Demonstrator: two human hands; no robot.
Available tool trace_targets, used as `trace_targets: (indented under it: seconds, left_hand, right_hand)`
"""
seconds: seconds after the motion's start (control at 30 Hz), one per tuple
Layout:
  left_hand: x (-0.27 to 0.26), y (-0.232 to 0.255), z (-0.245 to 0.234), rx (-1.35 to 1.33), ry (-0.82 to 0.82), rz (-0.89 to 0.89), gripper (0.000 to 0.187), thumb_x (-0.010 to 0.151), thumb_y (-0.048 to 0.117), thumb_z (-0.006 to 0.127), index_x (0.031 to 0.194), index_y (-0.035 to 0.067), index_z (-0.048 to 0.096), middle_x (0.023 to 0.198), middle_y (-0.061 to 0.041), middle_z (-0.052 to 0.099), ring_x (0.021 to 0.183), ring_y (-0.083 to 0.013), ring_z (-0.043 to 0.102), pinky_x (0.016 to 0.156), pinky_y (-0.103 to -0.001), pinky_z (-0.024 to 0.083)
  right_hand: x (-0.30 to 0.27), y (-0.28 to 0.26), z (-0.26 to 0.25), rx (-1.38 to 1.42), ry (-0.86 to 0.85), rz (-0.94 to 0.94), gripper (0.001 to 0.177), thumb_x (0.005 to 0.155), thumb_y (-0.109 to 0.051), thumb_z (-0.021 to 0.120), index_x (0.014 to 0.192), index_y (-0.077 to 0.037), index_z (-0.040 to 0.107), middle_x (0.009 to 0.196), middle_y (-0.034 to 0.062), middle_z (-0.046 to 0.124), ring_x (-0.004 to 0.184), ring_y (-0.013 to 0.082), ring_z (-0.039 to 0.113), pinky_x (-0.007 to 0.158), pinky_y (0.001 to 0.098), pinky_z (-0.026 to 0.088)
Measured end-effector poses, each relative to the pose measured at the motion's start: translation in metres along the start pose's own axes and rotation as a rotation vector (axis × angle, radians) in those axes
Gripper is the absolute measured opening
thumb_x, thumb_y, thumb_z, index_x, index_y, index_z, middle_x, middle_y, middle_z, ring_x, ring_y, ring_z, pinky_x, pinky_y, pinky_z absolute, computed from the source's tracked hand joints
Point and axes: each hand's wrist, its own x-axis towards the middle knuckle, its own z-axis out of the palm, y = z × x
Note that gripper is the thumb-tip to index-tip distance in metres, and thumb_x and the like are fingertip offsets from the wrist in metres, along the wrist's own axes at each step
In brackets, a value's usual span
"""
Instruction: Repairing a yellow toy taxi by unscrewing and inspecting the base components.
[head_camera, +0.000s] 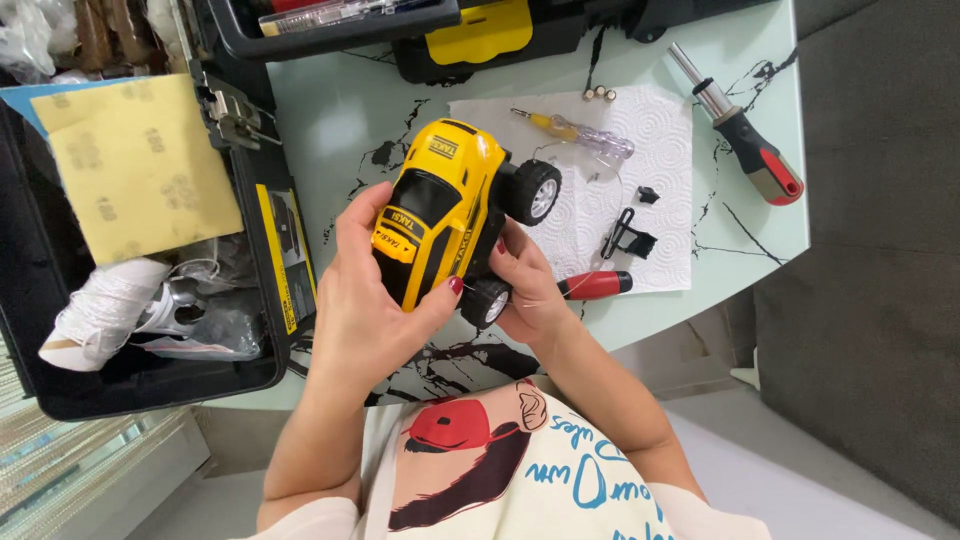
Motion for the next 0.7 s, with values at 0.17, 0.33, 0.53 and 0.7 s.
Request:
trace_targets:
  seconds: [0.17, 0.33, 0.53, 0.7]
  left_hand:
    - [0.000, 0.001, 0.003, -0.030, -0.038, -0.058, 0.088, 0.076, 0.021, 0.083, 0.150, 0.003, 0.037, 0.114, -0.019, 0.071, 0.100, -0.0334, 0.076, 0.085, -0.040, 0.060]
    - [-0.003, -0.012, 0.004, -0.099, -0.022, 0.082, 0.088, 0.078, 0.020, 0.083, 0.151, 0.004, 0.038, 0.119, -0.019, 0.071, 0.107, -0.0314, 0.076, 0.092, -0.038, 0.059]
    - [-0.003, -0.022, 0.004, -0.109, -0.045, 0.104, 0.088, 0.078, 0.023, 0.084, 0.152, 0.006, 0.040, 0.132, -0.018, 0.066, 0.116, -0.0302, 0.072, 0.098, -0.038, 0.057]
    - [-0.004, -0.026, 0.000, -0.135, -0.048, 0.192, 0.084, 0.074, 0.020, 0.083, 0.150, 0.007, 0.047, 0.141, -0.016, 0.061, 0.127, -0.0294, 0.065, 0.111, -0.036, 0.051]
  right_hand:
    - [0.000, -0.005, 0.003, 0.009, -0.031, -0.008, 0.063, 0.098, -0.016, 0.073, 0.151, -0.002, 0.043, 0.138, 0.0095, 0.061, 0.128, 0.0224, 0.062, 0.111, 0.0404, 0.050]
    - [0.000, -0.005, 0.000, 0.009, -0.075, -0.023, 0.060, 0.100, -0.015, 0.074, 0.151, 0.000, 0.045, 0.136, 0.0097, 0.064, 0.125, 0.0221, 0.063, 0.110, 0.0384, 0.050]
    - [-0.001, -0.002, -0.013, 0.008, -0.075, 0.011, 0.054, 0.104, -0.013, 0.070, 0.151, 0.003, 0.047, 0.136, 0.0118, 0.064, 0.120, 0.0238, 0.065, 0.105, 0.0389, 0.051]
    - [-0.004, 0.000, -0.018, -0.048, -0.118, -0.017, 0.058, 0.101, -0.004, 0.067, 0.153, -0.005, 0.044, 0.142, 0.0047, 0.059, 0.129, 0.0178, 0.059, 0.112, 0.0372, 0.047]
